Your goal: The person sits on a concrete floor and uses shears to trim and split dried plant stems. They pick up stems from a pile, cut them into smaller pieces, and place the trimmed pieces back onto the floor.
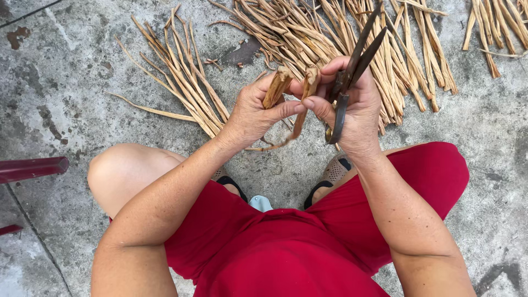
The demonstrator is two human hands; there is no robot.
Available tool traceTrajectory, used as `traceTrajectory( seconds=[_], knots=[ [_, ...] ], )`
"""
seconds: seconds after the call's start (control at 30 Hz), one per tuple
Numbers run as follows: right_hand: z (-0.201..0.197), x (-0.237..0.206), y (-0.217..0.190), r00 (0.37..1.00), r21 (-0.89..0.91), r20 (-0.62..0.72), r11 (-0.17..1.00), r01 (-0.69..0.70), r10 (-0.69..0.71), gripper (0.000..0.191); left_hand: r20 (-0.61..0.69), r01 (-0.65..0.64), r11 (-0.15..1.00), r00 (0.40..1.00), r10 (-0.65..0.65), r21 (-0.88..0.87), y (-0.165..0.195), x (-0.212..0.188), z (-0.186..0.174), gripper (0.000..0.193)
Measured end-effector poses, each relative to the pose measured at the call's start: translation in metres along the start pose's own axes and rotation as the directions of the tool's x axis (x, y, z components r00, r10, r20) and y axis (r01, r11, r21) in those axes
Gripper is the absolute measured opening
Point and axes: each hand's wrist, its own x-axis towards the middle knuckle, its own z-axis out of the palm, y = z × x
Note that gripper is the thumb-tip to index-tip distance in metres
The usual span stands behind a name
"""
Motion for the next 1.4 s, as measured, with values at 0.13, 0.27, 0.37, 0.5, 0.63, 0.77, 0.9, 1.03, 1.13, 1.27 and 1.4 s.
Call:
traceTrajectory(
  seconds=[0.13,0.27,0.37,0.5,0.63,0.77,0.9,1.03,1.13,1.27,1.4],
  knots=[
    [-0.002,0.0,-0.001,0.999,-0.032,-0.017,0.999,0.035,-0.036,0.043,0.03,0.003,1.0,1.0,-0.002,-0.018,0.001,-0.001,-0.002,0.021],
    [-0.001,-0.002,-0.001,0.999,-0.056,-0.025,0.998,0.039,-0.04,0.046,0.05,0.023,0.996,0.999,-0.019,-0.083,0.0,-0.005,-0.003,0.024],
    [0.001,-0.002,0.001,1.0,-0.014,-0.017,1.0,-0.005,0.005,0.049,0.037,0.034,0.999,0.999,-0.034,0.011,0.0,-0.006,-0.001,0.025],
    [-0.003,0.001,0.002,0.999,0.05,0.03,0.998,0.025,-0.026,0.043,0.028,0.039,0.998,0.999,-0.038,-0.042,0.001,-0.005,-0.003,0.021],
    [-0.006,0.0,0.003,1.0,0.052,0.001,0.998,0.028,-0.028,0.042,0.028,0.021,0.998,0.999,-0.019,-0.052,0.003,-0.004,-0.002,0.022],
    [-0.002,-0.002,0.006,0.999,0.072,-0.005,0.997,0.039,-0.039,0.041,-0.039,-0.102,0.992,0.994,0.105,0.073,0.008,-0.006,0.002,0.029],
    [0.003,-0.002,0.005,0.997,-0.024,-0.039,0.998,0.064,-0.065,0.045,-0.028,-0.007,0.985,1.0,0.012,0.173,0.012,-0.009,0.0,0.031],
    [0.007,-0.002,0.001,0.996,-0.095,0.006,0.991,0.091,-0.091,0.045,-0.043,-0.157,0.979,0.986,0.164,0.13,0.01,-0.008,0.003,0.032],
    [0.008,0.001,-0.004,0.996,-0.063,0.02,0.994,0.093,-0.092,0.048,-0.096,-0.023,0.987,0.995,0.039,0.162,0.006,-0.007,0.003,0.03],
    [0.01,0.004,-0.007,1.0,0.018,-0.001,0.999,0.03,-0.03,0.048,-0.07,-0.088,0.983,0.993,0.1,0.16,0.001,-0.006,0.003,0.028],
    [0.01,0.002,-0.003,1.0,-0.035,-0.021,0.999,0.011,-0.011,0.045,-0.024,-0.063,0.994,0.998,0.065,0.086,-0.003,-0.008,0.003,0.026]
  ],
)
